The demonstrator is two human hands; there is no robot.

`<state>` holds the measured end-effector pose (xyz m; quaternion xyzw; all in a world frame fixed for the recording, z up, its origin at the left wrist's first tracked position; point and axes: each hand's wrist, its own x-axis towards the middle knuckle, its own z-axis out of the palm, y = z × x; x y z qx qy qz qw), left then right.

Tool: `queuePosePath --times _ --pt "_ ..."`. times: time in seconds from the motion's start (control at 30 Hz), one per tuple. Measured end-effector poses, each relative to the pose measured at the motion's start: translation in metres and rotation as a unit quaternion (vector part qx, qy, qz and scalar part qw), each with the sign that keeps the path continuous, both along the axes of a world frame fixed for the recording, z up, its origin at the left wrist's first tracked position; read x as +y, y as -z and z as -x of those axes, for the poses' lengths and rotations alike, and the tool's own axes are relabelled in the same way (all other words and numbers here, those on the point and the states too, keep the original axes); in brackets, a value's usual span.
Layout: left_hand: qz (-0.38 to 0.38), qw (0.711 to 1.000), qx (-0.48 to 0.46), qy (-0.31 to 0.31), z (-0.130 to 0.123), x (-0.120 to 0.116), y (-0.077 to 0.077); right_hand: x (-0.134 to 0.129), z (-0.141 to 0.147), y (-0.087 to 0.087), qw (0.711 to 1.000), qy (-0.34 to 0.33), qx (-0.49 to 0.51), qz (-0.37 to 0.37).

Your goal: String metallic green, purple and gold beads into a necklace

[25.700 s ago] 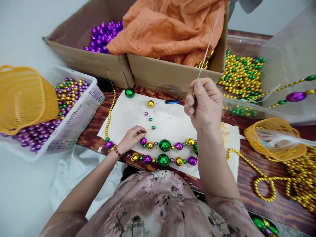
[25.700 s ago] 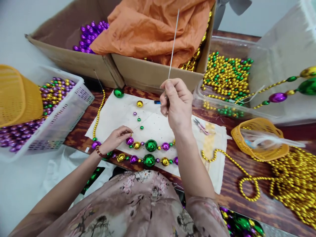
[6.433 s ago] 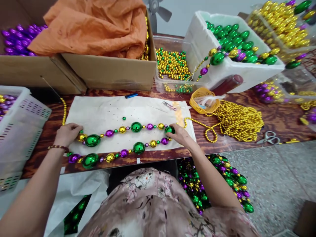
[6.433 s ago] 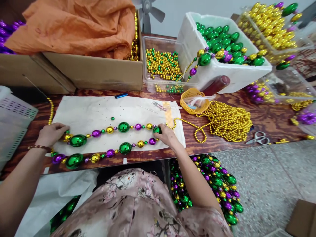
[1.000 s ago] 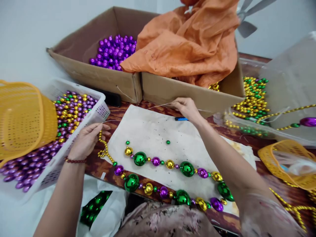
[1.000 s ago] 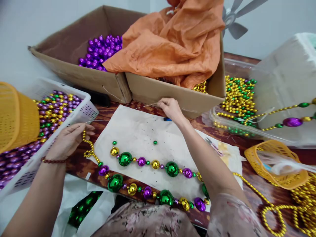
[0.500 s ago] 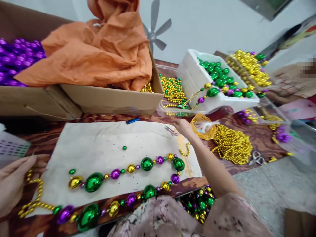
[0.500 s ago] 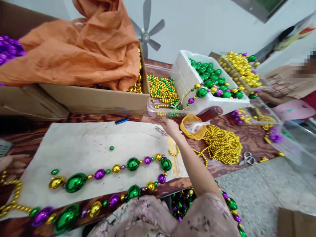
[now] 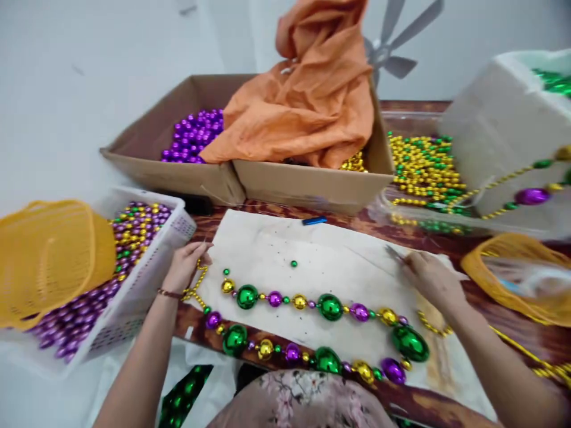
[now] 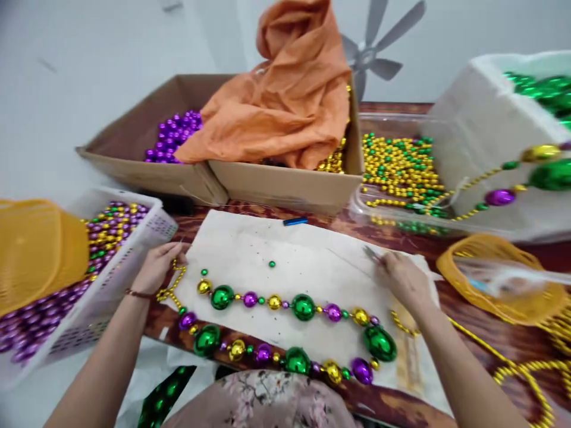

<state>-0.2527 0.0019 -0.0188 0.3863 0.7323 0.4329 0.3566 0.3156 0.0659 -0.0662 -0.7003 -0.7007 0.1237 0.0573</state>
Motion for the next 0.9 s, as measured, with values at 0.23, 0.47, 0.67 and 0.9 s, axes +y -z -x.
queuePosePath --times 0.23,0.47,0.67,0.9 --pt "-0.004 1.000 0.006 0.016 0.014 -0.007 0.016 0.009 -0.030 0.014 0.997 0.058 -0.020 0.044" --pt "-0.010 0.997 -0.064 -0.035 0.021 -0.017 0.026 0.013 0.031 -0.031 0.994 0.071 0.085 0.013" --pt "-0.011 0.998 -0.058 -0.036 0.020 -0.024 0.025 0.018 0.184 -0.054 0.957 -0.179 0.162 0.164" --pt "-0.023 0.999 -0.042 -0.023 0.023 -0.027 0.024 0.037 0.323 -0.062 0.914 -0.403 0.008 0.056"
